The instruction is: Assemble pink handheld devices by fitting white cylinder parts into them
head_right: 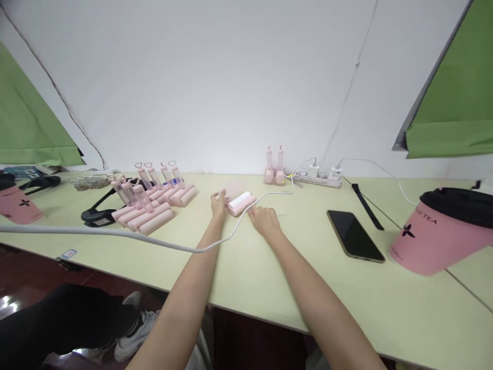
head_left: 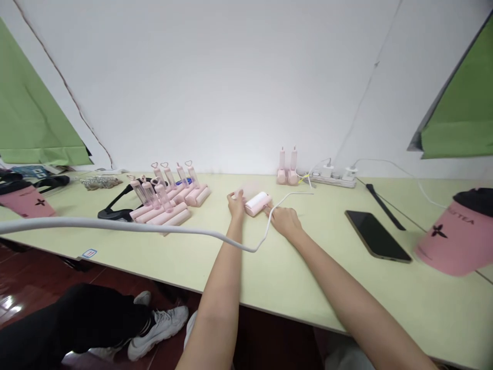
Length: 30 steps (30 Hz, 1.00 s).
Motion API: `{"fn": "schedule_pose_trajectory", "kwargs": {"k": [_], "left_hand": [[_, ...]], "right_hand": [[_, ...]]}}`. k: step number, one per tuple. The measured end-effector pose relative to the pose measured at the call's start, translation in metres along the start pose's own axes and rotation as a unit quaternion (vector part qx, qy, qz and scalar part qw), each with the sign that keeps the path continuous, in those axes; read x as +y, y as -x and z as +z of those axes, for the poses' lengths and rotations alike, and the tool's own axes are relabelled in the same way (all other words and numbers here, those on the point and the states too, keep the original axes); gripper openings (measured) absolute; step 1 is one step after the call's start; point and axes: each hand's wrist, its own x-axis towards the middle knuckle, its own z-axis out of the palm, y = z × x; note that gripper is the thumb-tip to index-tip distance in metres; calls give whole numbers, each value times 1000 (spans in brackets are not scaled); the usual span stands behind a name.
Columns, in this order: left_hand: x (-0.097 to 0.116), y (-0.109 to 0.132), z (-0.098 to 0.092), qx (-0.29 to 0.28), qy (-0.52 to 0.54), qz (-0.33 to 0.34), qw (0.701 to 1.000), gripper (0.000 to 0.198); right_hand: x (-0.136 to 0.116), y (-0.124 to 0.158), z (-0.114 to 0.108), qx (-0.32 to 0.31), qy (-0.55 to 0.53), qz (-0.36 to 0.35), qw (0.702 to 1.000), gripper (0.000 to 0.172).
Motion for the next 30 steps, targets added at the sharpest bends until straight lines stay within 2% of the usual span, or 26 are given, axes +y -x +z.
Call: {"fn": "schedule_pose_trajectory", "kwargs": {"k": [2,6,11,17,23,30], "left_hand": [[-4,-5,3,-34,27,-17,999,44],[-6,-6,2,-59,37,-33,997,43],[-1,1,-1,-163,14,-32,986,49],[1,0,-4,-161,7,-36,986,52],[6,7,-5,-186,-5,5,982,57],[4,9,-8,-249,-45,53,966,54]], "right_hand": [[1,4,-2,-6,-8,18,1000,45],[-1,4,-6,13,-34,59,998,47],[5,4,-8,28,-67,92,993,48],[11,4,-11,28,-63,81,994,45],[17,2,-10,42,-37,83,995,44],[25,1,7,58,-123,108,985,40]]}}
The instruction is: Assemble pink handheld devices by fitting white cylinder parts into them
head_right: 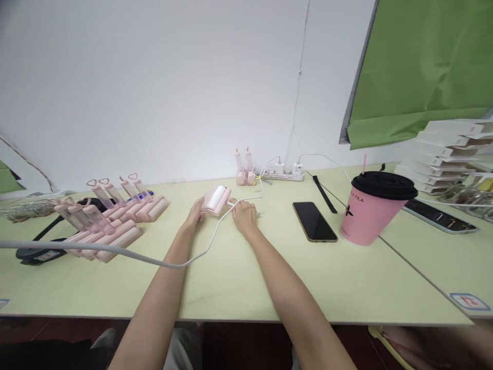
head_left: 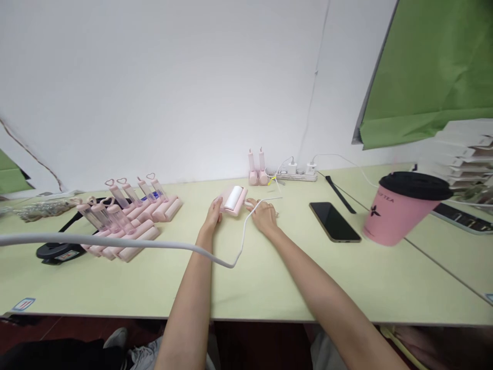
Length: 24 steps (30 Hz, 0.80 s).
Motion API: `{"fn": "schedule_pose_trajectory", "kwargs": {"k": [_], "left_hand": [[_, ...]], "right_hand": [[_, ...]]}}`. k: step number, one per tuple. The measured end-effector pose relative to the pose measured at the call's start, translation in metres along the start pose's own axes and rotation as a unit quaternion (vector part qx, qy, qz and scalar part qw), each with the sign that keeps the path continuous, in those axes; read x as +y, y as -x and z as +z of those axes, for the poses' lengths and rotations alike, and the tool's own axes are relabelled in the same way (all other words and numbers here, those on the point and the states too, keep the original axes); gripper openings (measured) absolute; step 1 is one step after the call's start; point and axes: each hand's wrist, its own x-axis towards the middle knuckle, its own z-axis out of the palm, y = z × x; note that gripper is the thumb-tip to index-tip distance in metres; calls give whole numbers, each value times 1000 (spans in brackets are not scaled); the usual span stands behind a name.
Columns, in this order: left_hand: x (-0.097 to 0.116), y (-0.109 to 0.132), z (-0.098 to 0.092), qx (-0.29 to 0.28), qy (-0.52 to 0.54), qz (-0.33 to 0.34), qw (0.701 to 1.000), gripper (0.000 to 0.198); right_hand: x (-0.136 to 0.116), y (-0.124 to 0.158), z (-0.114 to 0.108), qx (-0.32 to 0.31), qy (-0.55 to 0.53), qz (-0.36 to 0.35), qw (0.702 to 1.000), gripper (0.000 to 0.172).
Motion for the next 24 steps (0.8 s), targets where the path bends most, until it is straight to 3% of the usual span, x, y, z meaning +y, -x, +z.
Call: {"fn": "schedule_pose_trajectory", "kwargs": {"k": [10,15,19,22,24], "left_hand": [[3,5,4,18,26,1,999,62],[8,16,12,0,27,-3,1000,64],[8,18,17,-25,-16,30,999,69],[9,13,18,17,13,-11,1000,58],[10,8,16,28,52,-55,997,61]], "right_hand": [[13,-9,6,-51,-95,17,994,39],[13,-8,7,1,-53,-6,999,39],[15,-6,8,-5,-2,-15,1000,37],[10,-5,4,33,-26,-6,999,38],[4,-6,1,70,-29,3,997,41]]}}
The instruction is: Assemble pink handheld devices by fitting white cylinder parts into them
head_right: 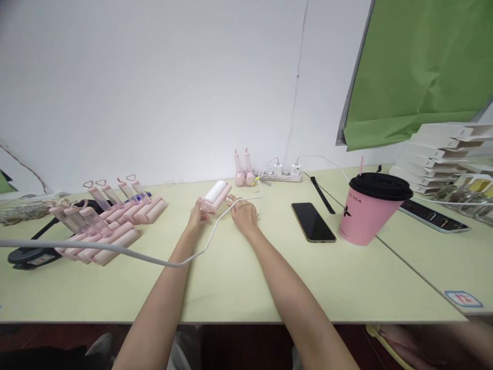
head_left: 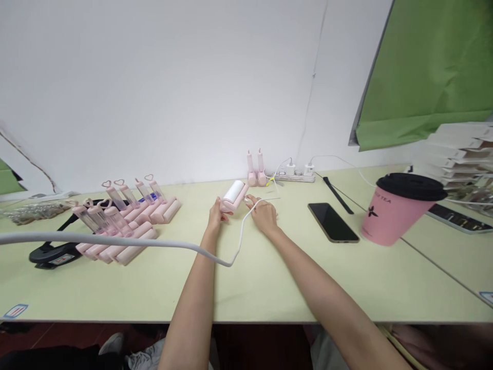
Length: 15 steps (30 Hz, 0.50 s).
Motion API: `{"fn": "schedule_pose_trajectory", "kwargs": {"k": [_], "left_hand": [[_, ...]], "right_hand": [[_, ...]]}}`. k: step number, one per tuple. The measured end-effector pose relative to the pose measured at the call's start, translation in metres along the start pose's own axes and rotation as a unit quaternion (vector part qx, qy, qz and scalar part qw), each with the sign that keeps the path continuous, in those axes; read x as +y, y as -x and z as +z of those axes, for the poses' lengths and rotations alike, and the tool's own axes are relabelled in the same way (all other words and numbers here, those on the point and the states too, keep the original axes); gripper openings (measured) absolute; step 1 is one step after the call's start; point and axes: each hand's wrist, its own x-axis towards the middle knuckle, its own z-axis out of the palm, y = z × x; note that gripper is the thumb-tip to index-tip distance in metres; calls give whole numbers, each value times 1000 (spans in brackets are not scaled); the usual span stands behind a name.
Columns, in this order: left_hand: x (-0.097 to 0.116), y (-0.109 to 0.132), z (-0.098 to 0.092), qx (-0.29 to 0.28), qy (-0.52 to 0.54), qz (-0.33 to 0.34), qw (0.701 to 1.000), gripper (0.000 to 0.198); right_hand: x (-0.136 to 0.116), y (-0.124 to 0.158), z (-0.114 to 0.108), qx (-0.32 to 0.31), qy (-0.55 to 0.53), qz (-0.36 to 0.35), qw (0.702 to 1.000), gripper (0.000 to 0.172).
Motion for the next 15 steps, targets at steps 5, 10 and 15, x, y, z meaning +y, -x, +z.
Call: {"fn": "schedule_pose_trajectory", "kwargs": {"k": [5,10,15], "left_hand": [[5,1,-8,-2,10,32,999,49],[6,6,-9,-15,-7,48,999,51],[4,11,-5,-33,-8,31,999,54]], "right_hand": [[-11,0,-6,-22,64,-12,998,43],[-5,-2,-11,-41,50,-23,998,44],[12,-4,-15,-87,19,-37,995,42]]}}
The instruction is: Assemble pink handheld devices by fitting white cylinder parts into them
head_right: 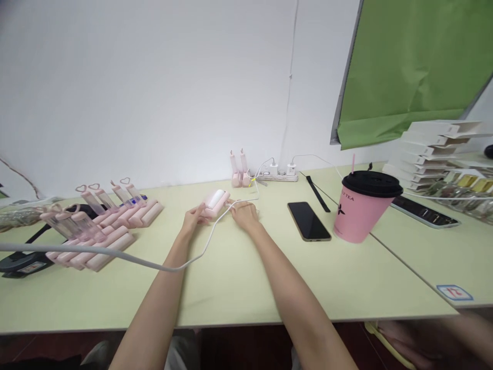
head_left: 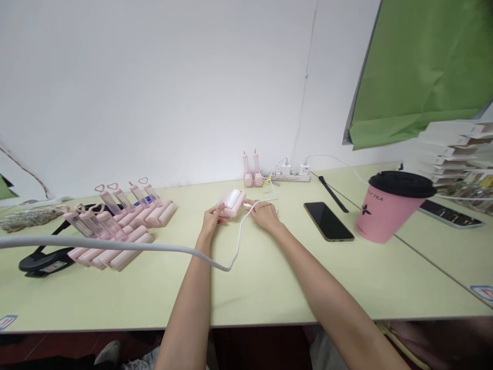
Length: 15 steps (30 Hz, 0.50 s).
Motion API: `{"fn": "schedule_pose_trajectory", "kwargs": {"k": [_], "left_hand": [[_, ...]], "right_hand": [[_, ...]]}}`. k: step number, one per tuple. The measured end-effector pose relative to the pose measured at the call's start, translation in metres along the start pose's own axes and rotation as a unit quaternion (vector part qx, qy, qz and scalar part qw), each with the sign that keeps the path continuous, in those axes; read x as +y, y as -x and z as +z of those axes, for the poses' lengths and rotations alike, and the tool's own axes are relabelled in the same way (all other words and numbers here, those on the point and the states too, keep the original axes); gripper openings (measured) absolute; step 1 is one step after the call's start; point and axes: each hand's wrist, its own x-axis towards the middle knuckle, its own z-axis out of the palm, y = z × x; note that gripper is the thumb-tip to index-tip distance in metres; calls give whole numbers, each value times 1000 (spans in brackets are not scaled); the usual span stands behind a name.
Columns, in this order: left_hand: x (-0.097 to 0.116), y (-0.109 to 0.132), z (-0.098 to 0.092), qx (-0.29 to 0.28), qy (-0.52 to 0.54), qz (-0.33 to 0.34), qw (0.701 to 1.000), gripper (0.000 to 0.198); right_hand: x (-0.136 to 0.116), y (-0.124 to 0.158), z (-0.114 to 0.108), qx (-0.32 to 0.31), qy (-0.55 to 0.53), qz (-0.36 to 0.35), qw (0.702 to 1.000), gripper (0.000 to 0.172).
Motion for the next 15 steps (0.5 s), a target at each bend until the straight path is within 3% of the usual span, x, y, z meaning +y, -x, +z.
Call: {"fn": "schedule_pose_trajectory", "kwargs": {"k": [9,15], "left_hand": [[-8,-4,-4,-70,64,-23,995,62],[-12,-6,-9,-76,82,2,994,59]], "right_hand": [[13,1,7,7,-30,20,999,42],[14,4,-1,-5,1,-16,1000,41]]}}
